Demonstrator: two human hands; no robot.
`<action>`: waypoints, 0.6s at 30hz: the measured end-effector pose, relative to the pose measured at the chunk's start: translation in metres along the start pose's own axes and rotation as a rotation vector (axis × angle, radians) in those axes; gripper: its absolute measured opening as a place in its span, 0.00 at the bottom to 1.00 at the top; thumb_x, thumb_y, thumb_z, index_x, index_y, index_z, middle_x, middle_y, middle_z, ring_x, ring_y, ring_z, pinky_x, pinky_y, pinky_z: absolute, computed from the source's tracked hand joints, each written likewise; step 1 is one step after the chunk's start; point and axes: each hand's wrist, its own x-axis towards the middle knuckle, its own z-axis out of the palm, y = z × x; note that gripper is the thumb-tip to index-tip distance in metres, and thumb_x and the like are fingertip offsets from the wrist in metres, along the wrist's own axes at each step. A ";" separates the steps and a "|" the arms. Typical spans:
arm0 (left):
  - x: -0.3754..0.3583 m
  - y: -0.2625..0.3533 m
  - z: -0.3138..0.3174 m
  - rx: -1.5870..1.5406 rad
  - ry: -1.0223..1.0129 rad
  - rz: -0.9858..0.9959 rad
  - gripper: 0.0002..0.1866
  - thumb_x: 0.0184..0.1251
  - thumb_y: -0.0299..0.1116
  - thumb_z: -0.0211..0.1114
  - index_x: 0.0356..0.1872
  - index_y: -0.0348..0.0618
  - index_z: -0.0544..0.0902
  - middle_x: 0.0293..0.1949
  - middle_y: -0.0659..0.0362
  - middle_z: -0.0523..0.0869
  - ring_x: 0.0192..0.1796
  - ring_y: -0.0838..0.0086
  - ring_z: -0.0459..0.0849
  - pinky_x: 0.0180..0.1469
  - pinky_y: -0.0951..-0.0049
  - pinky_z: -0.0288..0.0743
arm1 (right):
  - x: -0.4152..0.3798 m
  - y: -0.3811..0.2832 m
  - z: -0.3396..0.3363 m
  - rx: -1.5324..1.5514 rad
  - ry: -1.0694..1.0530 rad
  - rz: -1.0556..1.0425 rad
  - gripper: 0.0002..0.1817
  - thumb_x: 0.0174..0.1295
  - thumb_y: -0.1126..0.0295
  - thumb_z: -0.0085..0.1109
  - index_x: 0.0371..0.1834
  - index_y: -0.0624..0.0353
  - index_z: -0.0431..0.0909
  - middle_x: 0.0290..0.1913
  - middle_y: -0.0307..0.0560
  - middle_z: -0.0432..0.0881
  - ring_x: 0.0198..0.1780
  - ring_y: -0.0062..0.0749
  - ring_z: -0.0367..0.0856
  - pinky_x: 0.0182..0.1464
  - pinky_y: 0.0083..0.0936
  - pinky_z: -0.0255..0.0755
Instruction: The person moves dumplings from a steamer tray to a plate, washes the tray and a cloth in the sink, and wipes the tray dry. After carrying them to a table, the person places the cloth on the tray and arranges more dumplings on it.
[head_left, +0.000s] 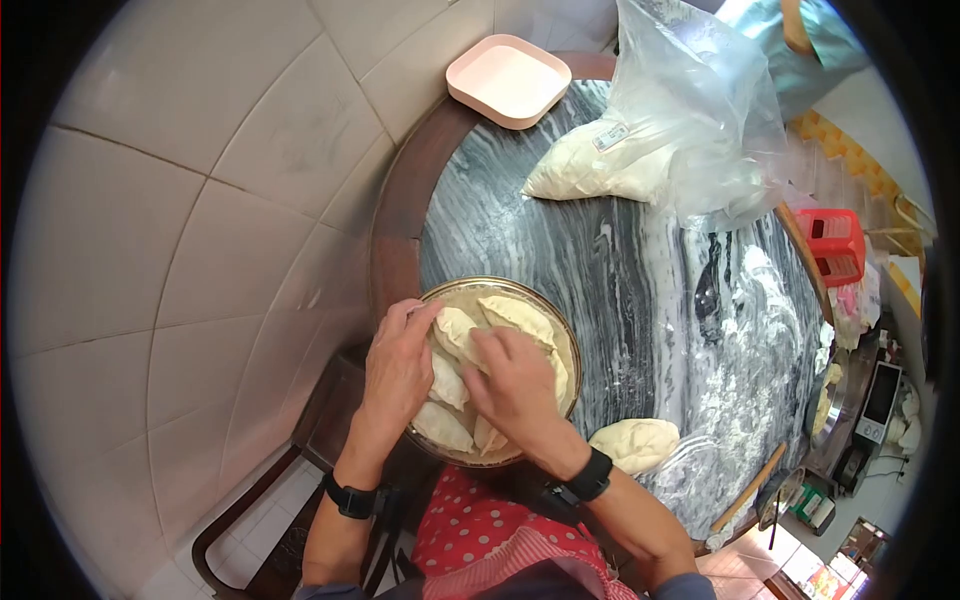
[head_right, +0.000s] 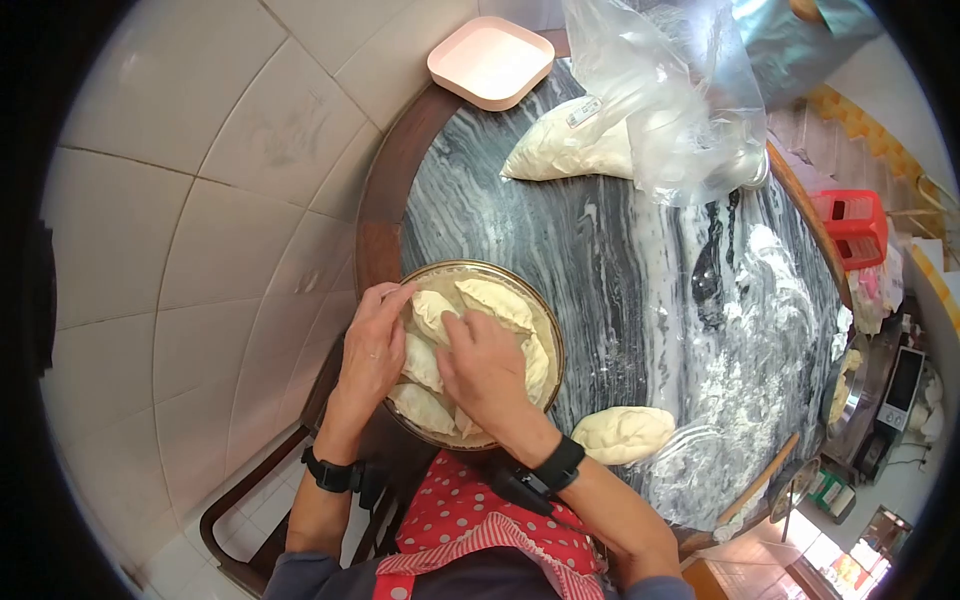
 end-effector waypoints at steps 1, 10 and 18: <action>0.001 0.006 -0.003 0.042 -0.017 0.009 0.20 0.57 0.16 0.58 0.53 0.40 0.79 0.52 0.45 0.77 0.54 0.51 0.77 0.56 0.60 0.72 | -0.001 0.003 -0.011 0.028 0.040 -0.011 0.26 0.49 0.71 0.65 0.54 0.60 0.74 0.45 0.50 0.75 0.46 0.44 0.75 0.43 0.38 0.68; -0.001 0.017 0.009 0.185 -0.243 0.237 0.20 0.52 0.20 0.62 0.50 0.44 0.81 0.59 0.44 0.73 0.64 0.48 0.68 0.67 0.51 0.60 | 0.004 0.038 -0.019 -0.171 -0.033 0.056 0.27 0.47 0.72 0.66 0.54 0.59 0.73 0.49 0.51 0.74 0.50 0.45 0.73 0.47 0.38 0.67; 0.002 0.022 0.006 0.137 -0.278 0.205 0.22 0.53 0.18 0.60 0.52 0.44 0.80 0.62 0.44 0.71 0.67 0.49 0.67 0.69 0.52 0.57 | 0.004 0.040 -0.046 -0.052 0.024 0.073 0.23 0.48 0.75 0.64 0.51 0.59 0.75 0.48 0.52 0.76 0.50 0.48 0.73 0.47 0.38 0.69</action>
